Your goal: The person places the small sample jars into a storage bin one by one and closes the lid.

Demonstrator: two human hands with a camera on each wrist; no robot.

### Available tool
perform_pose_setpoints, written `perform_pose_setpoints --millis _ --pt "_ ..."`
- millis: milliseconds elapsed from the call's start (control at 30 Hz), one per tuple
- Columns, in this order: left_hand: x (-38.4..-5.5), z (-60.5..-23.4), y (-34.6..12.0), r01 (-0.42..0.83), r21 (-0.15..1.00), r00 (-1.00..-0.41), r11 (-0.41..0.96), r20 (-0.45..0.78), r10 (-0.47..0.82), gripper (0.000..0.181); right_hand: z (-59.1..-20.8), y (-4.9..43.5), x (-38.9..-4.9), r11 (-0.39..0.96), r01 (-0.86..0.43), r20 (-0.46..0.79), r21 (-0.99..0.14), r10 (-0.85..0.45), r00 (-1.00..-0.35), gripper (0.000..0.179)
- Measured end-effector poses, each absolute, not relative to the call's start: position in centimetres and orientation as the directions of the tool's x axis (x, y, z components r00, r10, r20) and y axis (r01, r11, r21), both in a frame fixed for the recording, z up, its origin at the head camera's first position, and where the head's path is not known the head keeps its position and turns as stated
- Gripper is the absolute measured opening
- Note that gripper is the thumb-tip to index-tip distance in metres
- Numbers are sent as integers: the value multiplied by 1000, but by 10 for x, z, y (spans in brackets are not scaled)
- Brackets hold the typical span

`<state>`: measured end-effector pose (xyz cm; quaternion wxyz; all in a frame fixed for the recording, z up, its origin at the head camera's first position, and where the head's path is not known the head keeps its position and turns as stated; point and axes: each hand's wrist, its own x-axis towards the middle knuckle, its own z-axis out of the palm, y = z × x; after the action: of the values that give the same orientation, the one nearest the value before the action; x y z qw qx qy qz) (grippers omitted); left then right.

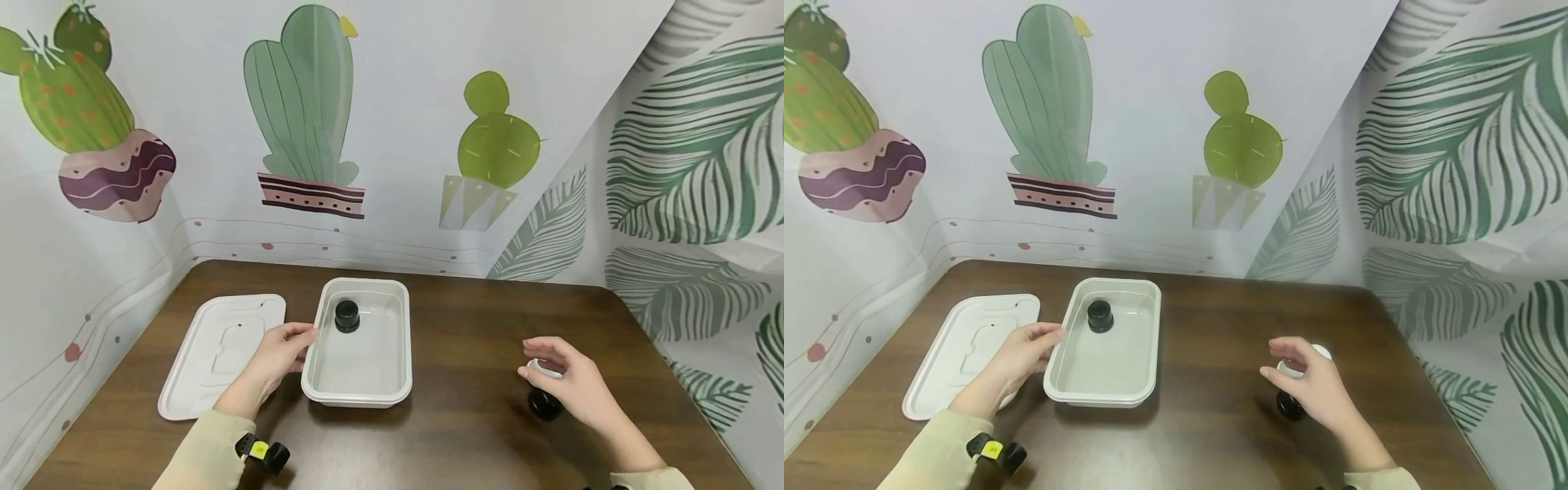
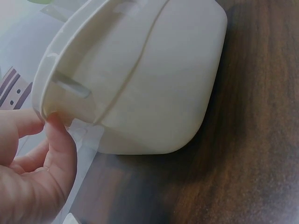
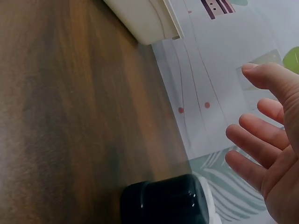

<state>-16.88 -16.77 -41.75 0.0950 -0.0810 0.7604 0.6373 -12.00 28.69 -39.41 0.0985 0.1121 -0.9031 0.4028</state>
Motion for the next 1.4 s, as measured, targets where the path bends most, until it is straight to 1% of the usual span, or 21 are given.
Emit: perform_pose_setpoints --millis 533,867,1033,1133,1200,1333,1400 --pt "-165 -416 -171 -244 954 -969 175 -248 7 44 -412 292 -108 577 -297 275 -761 -128 -953 35" --pt "-166 -417 -170 -246 955 -967 165 -253 21 45 -423 297 -102 485 -348 329 -802 -127 -936 36" --pt "-167 -417 -169 -240 956 -969 171 -247 23 45 -424 300 -104 408 -351 334 -843 -114 -936 35" --pt "-169 -416 -170 -236 956 -970 174 -242 15 44 -426 300 -107 335 -349 336 -875 -98 -937 34" --pt "-170 -415 -170 -234 957 -971 173 -240 15 45 -428 299 -108 263 -359 347 -896 -92 -933 33" --pt "-170 -415 -169 -241 956 -969 165 -247 18 45 -431 296 -109 149 -396 383 -906 -111 -917 32" --pt "-170 -414 -169 -247 954 -967 168 -254 18 45 -431 295 -110 147 -412 399 -899 -113 -910 31"
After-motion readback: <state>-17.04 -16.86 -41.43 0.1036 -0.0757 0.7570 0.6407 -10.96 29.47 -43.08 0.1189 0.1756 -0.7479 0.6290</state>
